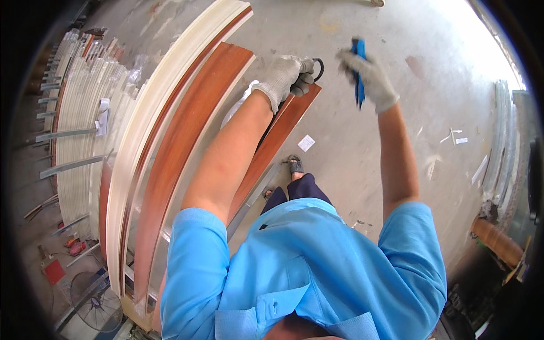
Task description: The person places a black cable along the length of long, reddish-brown wooden planks. They use a blue utility knife to cut the cable to size and then press it into a groove on the wood. The person handles several planks one at a time, repeating the process.
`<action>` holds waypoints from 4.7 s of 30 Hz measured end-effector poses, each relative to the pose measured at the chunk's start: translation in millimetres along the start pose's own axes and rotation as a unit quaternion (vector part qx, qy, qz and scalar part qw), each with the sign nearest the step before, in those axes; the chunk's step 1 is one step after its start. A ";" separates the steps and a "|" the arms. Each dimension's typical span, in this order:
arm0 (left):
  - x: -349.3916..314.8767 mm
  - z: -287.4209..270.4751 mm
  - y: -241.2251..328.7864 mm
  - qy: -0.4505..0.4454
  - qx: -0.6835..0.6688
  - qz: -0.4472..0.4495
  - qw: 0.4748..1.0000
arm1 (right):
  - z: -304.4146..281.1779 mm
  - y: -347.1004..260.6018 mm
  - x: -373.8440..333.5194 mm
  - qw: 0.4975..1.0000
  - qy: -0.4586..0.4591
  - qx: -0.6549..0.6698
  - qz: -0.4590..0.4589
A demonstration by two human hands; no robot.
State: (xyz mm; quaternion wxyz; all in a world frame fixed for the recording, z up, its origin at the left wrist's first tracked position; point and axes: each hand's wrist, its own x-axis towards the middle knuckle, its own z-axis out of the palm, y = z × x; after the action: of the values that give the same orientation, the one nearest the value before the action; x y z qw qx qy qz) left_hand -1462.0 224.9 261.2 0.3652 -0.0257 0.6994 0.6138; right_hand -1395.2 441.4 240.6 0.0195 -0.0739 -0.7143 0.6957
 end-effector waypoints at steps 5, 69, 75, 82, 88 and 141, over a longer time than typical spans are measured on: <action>-0.9 7.2 -5.0 -0.095 -0.106 -0.069 0.987 | 27.5 46.9 -33.6 0.931 -0.095 0.305 0.176; -183.6 -105.2 -217.1 0.235 0.581 0.277 0.729 | 54.2 138.7 59.9 0.920 0.206 -0.334 -0.003; -126.4 -80.6 -182.6 0.215 0.581 0.287 0.731 | 59.9 138.0 53.7 0.927 0.202 -0.313 0.032; -112.0 -81.4 -171.5 0.180 0.576 0.328 0.727 | 70.9 124.6 42.1 0.932 0.227 -0.281 0.037; -110.2 -84.2 -177.9 0.179 0.553 0.340 0.739 | 49.3 102.9 24.9 0.945 0.272 -0.167 0.077; 38.9 -13.1 -83.3 0.155 0.630 0.360 0.671 | 66.7 122.0 95.3 0.903 0.261 -0.342 -0.014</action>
State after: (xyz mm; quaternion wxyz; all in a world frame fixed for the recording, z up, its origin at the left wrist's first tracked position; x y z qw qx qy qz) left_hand -1456.4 209.1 169.9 -0.0681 0.3696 0.9214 0.0988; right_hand -1488.5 390.6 109.8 0.1885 -0.2444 -0.8788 0.3639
